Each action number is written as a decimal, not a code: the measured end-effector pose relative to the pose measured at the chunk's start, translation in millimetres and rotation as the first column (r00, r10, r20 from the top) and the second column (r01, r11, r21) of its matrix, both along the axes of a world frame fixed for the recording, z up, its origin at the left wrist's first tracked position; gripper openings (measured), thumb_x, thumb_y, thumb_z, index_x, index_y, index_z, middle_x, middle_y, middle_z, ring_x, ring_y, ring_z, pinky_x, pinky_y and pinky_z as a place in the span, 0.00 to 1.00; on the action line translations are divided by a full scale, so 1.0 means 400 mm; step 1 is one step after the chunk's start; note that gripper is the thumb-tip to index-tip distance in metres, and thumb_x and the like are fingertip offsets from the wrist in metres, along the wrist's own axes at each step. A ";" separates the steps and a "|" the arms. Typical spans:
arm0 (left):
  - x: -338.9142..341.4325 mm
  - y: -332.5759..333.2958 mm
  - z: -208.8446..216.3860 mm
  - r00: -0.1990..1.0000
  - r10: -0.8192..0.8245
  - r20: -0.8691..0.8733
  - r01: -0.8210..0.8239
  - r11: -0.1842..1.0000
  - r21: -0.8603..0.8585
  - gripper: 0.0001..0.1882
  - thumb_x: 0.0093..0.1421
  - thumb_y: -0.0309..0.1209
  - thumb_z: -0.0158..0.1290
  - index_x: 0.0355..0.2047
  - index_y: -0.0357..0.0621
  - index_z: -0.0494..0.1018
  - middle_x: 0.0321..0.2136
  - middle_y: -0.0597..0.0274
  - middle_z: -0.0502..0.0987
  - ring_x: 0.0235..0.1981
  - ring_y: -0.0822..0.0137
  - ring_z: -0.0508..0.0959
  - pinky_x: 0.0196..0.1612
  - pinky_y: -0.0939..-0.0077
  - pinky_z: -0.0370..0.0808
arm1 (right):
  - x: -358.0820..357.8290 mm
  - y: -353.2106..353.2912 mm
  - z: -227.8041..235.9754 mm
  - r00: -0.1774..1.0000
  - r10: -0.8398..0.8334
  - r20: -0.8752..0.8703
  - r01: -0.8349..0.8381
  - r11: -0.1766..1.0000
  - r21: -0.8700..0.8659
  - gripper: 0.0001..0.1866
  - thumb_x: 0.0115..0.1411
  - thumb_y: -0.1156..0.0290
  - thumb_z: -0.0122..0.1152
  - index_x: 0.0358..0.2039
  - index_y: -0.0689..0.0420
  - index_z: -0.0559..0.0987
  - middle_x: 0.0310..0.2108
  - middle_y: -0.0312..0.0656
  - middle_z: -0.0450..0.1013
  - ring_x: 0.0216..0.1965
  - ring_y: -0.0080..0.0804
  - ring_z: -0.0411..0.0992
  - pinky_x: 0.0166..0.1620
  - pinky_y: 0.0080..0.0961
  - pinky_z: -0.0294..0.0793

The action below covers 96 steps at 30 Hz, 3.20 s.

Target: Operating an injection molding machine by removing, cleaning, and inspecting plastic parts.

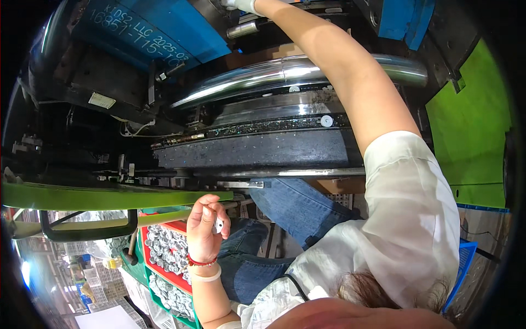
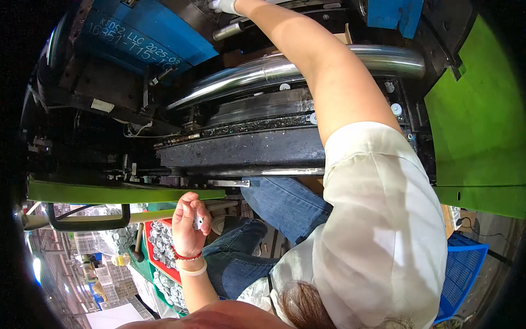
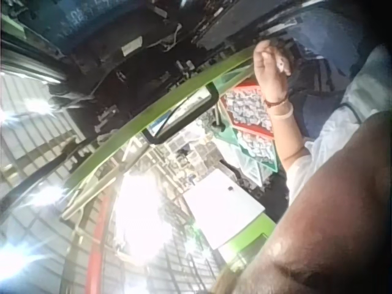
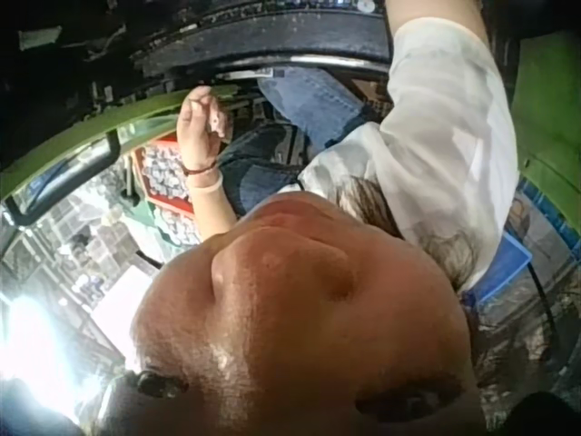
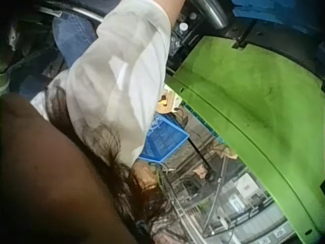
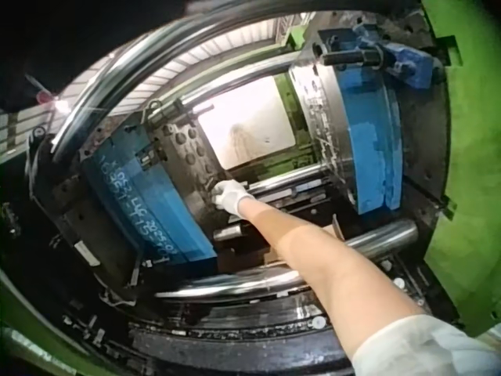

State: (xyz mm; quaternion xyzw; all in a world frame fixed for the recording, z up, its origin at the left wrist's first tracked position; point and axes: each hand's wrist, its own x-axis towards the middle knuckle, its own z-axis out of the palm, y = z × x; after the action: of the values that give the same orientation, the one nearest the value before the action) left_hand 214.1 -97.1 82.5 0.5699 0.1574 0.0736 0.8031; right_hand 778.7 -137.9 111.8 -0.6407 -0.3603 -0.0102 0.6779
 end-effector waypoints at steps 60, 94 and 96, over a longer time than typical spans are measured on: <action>0.003 0.000 0.006 0.971 0.097 0.220 -0.075 0.991 -0.108 0.13 0.69 0.39 0.48 0.35 0.41 0.71 0.27 0.68 0.73 0.19 0.79 0.66 0.19 0.85 0.65 | -0.985 -0.187 0.013 0.773 0.619 0.140 -0.572 0.775 -0.270 0.16 0.65 0.71 0.55 0.52 0.60 0.74 0.46 0.41 0.74 0.47 0.28 0.74 0.51 0.25 0.73; 0.042 0.007 0.022 0.999 0.020 0.044 -0.015 0.994 -0.104 0.18 0.69 0.43 0.47 0.48 0.41 0.69 0.26 0.63 0.70 0.18 0.75 0.68 0.18 0.83 0.67 | 0.152 -0.021 -0.029 0.996 -0.039 -0.084 0.045 0.997 0.062 0.17 0.56 0.69 0.67 0.44 0.60 0.77 0.35 0.41 0.77 0.34 0.28 0.75 0.37 0.26 0.78; 0.045 0.009 0.021 0.998 -0.009 0.064 0.016 0.994 -0.111 0.18 0.69 0.43 0.46 0.48 0.41 0.69 0.25 0.63 0.70 0.17 0.75 0.68 0.18 0.83 0.67 | 0.185 0.004 -0.038 0.978 0.014 -0.208 0.012 0.992 0.126 0.17 0.57 0.69 0.67 0.45 0.61 0.77 0.35 0.40 0.77 0.34 0.28 0.75 0.38 0.26 0.78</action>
State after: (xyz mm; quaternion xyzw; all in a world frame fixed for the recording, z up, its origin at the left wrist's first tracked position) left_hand 232.1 -93.3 90.8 0.5225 0.1322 0.0777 0.8388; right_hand 852.6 -136.1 96.5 -0.5937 -0.2863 0.0344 0.7513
